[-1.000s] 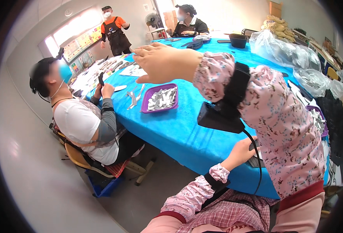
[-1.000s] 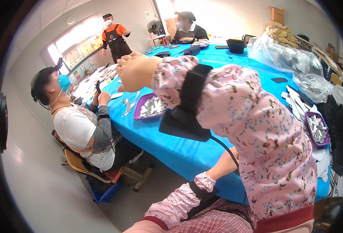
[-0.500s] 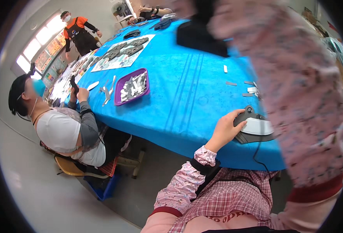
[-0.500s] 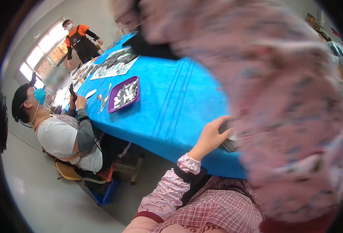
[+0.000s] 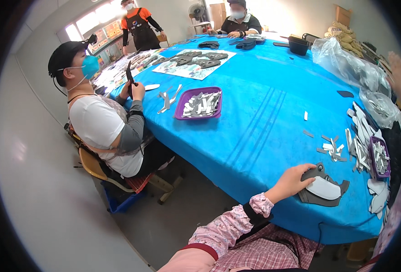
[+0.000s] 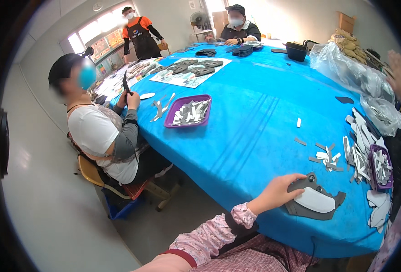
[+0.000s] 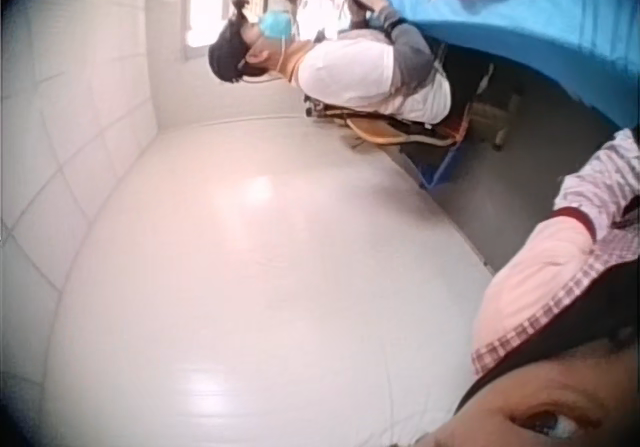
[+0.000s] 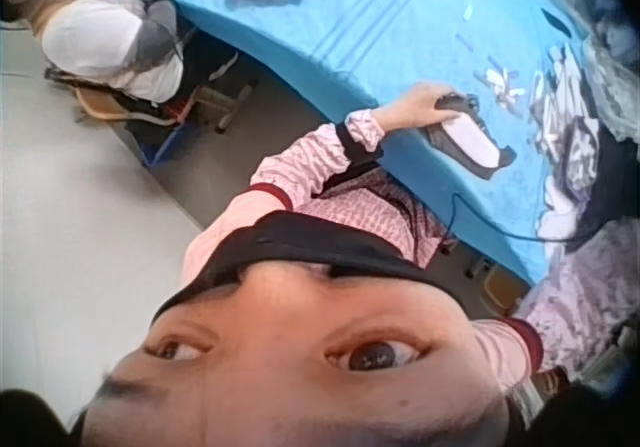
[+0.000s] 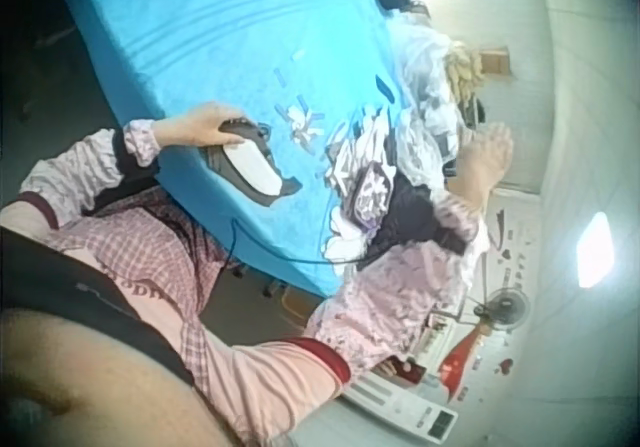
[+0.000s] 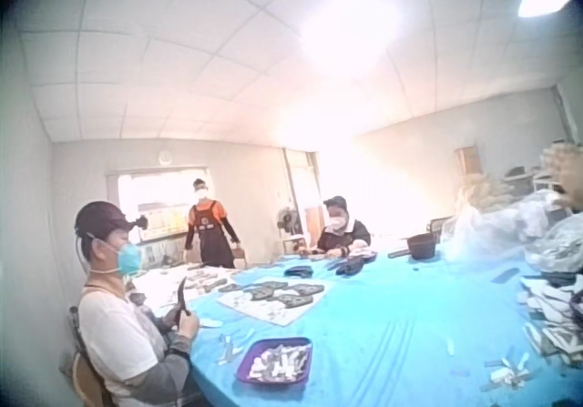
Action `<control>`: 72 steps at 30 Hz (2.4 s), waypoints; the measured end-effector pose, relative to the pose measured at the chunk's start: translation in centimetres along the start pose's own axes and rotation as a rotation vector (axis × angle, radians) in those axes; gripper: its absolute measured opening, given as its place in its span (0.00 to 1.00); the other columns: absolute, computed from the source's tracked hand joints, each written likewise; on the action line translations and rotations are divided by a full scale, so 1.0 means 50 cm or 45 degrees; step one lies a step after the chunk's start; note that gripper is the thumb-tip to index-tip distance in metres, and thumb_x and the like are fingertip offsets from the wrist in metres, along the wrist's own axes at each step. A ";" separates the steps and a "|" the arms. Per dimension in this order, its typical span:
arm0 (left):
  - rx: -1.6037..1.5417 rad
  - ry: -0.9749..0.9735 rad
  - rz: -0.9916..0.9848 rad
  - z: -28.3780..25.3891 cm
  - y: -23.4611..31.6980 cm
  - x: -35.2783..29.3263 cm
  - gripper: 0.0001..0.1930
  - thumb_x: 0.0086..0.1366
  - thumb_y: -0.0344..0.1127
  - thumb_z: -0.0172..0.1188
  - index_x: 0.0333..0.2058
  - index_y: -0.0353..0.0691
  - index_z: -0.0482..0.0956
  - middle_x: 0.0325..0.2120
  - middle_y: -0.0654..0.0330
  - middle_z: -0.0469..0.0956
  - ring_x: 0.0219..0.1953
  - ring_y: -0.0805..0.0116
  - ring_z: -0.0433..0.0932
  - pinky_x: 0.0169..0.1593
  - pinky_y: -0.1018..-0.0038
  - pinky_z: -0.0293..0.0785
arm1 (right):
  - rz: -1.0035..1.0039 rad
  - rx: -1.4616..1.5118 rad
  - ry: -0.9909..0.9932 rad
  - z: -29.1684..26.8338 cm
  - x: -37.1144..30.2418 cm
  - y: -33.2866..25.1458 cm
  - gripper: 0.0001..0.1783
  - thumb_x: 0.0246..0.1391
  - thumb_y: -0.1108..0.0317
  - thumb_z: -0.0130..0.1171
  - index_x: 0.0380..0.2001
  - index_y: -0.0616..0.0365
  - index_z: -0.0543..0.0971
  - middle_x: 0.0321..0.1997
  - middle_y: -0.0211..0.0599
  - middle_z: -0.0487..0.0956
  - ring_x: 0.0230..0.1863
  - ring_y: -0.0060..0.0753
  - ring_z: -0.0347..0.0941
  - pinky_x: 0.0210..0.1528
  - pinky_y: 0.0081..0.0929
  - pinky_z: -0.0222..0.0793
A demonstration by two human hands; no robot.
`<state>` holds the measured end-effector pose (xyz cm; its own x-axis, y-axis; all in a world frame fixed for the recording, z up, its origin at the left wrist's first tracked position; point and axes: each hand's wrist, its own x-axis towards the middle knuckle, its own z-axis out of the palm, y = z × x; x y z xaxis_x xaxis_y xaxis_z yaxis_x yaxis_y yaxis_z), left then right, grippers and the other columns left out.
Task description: Applying adhesive strips and inner lining to leather shoe upper components at a manufacturing workstation.
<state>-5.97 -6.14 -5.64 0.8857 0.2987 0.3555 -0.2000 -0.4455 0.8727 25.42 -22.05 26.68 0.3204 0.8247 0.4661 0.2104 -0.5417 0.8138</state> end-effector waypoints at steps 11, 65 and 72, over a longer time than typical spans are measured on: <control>0.018 0.008 -0.049 0.010 0.001 0.015 0.27 0.60 0.47 0.58 0.55 0.41 0.66 0.30 0.53 0.75 0.30 0.58 0.76 0.34 0.68 0.71 | -0.378 1.522 -0.299 -0.287 -0.415 -0.412 0.45 0.47 0.49 0.58 0.61 0.67 0.55 0.66 0.49 0.56 0.68 0.50 0.49 0.67 0.46 0.43; -0.501 -0.026 -0.239 0.056 0.156 -0.059 0.11 0.58 0.38 0.65 0.29 0.38 0.76 0.22 0.71 0.67 0.24 0.85 0.63 0.26 0.83 0.58 | 1.400 3.390 0.112 -0.207 -0.634 -0.445 0.09 0.60 0.64 0.53 0.34 0.58 0.77 0.35 0.26 0.77 0.36 0.18 0.71 0.41 0.20 0.66; -0.465 -0.125 -0.241 0.036 0.175 -0.049 0.10 0.58 0.37 0.64 0.29 0.37 0.76 0.23 0.71 0.68 0.25 0.85 0.63 0.26 0.83 0.58 | 1.370 3.274 0.099 -0.191 -0.626 -0.440 0.11 0.55 0.63 0.59 0.36 0.60 0.77 0.34 0.28 0.77 0.36 0.18 0.70 0.41 0.21 0.64</control>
<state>-9.13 -12.26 0.54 0.9533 0.2568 0.1592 -0.1496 -0.0566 0.9871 1.94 -34.37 -2.49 0.8942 0.3756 0.2436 0.0894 0.3834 -0.9192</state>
